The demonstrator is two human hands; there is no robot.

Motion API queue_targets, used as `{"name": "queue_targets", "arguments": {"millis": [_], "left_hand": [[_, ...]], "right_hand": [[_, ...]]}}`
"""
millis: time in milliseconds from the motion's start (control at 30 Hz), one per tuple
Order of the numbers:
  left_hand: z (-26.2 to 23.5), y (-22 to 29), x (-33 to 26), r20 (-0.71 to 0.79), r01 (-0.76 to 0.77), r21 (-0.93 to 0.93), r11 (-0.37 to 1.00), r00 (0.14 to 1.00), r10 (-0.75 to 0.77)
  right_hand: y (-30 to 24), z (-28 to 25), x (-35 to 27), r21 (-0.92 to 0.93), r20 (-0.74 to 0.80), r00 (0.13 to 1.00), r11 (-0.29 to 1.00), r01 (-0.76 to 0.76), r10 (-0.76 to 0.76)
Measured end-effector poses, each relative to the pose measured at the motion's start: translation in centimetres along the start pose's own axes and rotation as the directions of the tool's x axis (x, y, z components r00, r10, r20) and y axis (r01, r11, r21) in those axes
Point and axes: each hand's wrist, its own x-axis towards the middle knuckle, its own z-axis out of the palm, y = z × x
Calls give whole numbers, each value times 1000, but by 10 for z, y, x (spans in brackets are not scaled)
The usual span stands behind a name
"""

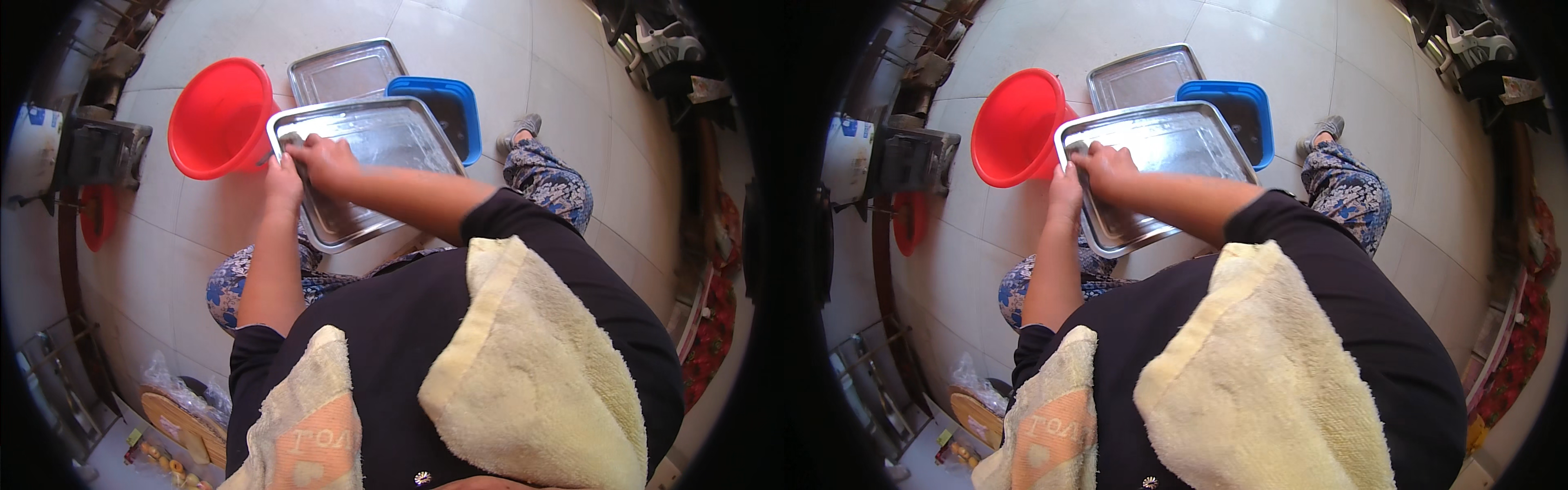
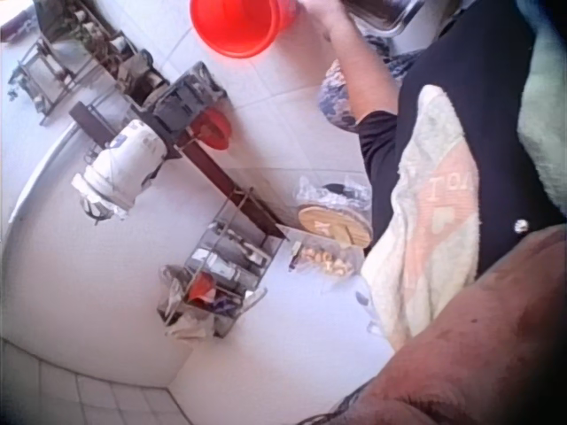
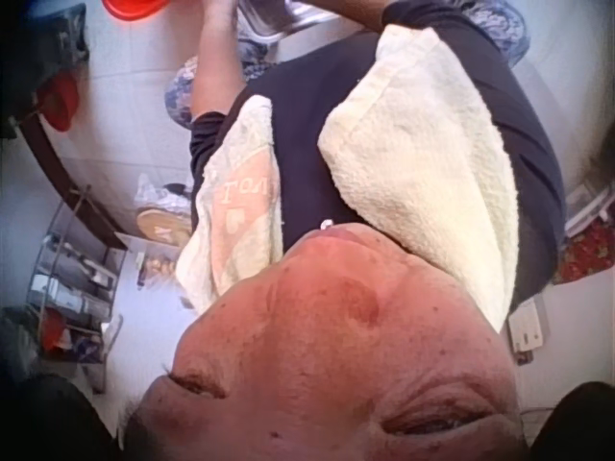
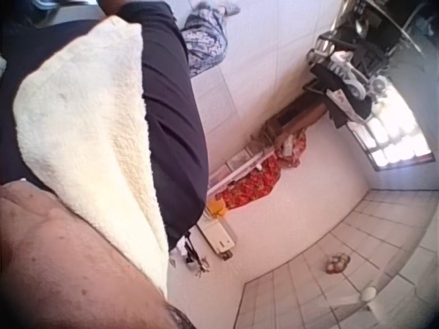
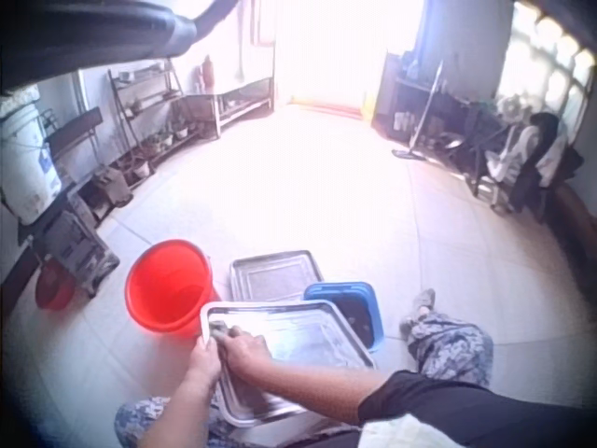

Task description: The person sits on the floor and scrubs a rectangular metal tray with a cloth. They repeatedly dip the cloth into a blue container of water and wipe the tray's surface, flipping it over to clean both sides.

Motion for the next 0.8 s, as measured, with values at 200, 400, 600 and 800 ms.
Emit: {"name": "queue_targets", "arguments": {"millis": [200, 400, 600, 800], "left_hand": [[-8, 20, -13, 14, -17, 223, 975, 1000, 14], [-7, 5, -7, -24, -58, 180, 982, 998, 63], [-6, 3, -9, -56, -106, 285, 953, 990, 127], [-7, 1, -9, -53, -139, 197, 970, 987, 152]], "right_hand": [[13, -2, 42, 17, -78, 996, 999, 41, -40], [-8, -8, 0, 76, 49, 999, 997, -19, 15], [13, -18, 36, -114, -32, 999, 993, 25, -28], [115, -21, 13, -111, -210, 893, 898, -426, 398]]}}
